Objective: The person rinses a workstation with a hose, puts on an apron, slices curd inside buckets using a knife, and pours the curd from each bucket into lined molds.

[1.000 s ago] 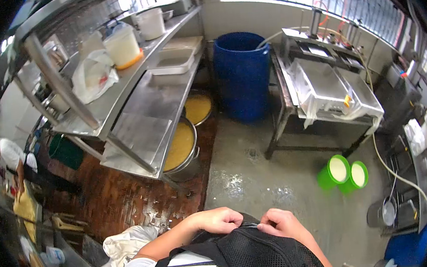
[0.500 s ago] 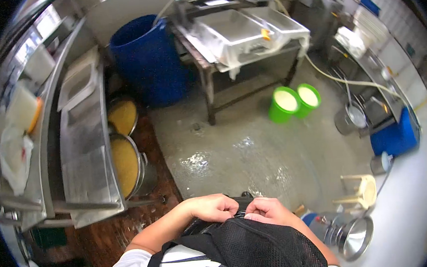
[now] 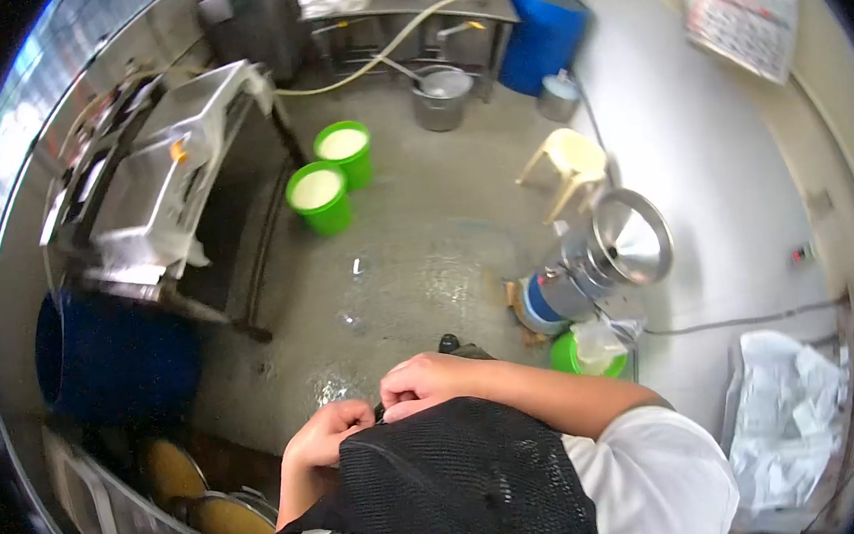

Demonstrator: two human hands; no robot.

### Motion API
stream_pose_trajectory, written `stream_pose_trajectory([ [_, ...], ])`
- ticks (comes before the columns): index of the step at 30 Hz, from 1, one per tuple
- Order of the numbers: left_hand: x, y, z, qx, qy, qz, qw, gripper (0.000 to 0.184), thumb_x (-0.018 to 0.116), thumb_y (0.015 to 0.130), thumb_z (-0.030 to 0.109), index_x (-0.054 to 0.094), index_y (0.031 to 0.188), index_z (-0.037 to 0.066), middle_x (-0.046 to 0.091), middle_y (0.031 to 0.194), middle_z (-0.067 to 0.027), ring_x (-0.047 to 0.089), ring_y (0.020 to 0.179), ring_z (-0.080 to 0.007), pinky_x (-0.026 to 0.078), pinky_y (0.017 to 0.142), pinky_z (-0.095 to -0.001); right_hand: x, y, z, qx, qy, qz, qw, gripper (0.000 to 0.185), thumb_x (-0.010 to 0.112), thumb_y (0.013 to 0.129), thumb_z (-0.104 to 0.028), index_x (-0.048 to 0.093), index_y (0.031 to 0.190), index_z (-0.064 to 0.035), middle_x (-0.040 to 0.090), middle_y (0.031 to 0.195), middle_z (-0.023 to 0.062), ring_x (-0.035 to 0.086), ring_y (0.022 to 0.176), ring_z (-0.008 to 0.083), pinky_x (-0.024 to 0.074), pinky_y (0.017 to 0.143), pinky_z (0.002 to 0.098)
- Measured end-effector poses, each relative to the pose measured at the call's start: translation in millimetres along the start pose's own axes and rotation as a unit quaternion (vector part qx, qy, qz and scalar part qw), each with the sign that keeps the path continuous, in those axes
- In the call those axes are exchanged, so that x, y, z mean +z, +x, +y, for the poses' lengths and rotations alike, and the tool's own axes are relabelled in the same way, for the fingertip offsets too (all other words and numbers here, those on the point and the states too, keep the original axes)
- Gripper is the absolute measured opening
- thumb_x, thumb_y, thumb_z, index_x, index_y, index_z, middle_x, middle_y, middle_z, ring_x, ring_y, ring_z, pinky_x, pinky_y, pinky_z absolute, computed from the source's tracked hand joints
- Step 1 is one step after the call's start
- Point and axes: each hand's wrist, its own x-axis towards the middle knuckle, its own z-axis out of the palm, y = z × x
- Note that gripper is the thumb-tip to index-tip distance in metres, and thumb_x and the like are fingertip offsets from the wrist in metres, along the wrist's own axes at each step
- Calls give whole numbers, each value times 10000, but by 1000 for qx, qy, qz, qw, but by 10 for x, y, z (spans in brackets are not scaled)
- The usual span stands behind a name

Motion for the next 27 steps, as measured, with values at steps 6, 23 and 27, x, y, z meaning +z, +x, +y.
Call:
stream_pose_trajectory([
  [6,-220,377,113,-16,-13,4,1000,181,680,888,108,560,788,16,518,713,15,468,731,-92,419,639,-297,-356,74,218,-11,32,13,999,213,747,980,-237,694,972,-31,654,876,89,658,757,186,516,673,345],
  [23,-1258,2068,1050,-73,38,112,990,170,686,883,120,581,799,16,546,721,5,499,718,-93,422,624,-295,-2678,884,1022,-87,55,-72,992,223,751,968,-248,698,951,-32,643,847,78,631,742,189,501,668,354],
  [27,-1453,2540,1208,-25,4,96,995,211,695,902,130,558,790,17,531,727,25,481,716,-84,407,618,-293,-3105,878,1222,-107,49,-43,992,202,756,969,-232,710,960,-36,628,843,64,617,731,150,489,648,331],
])
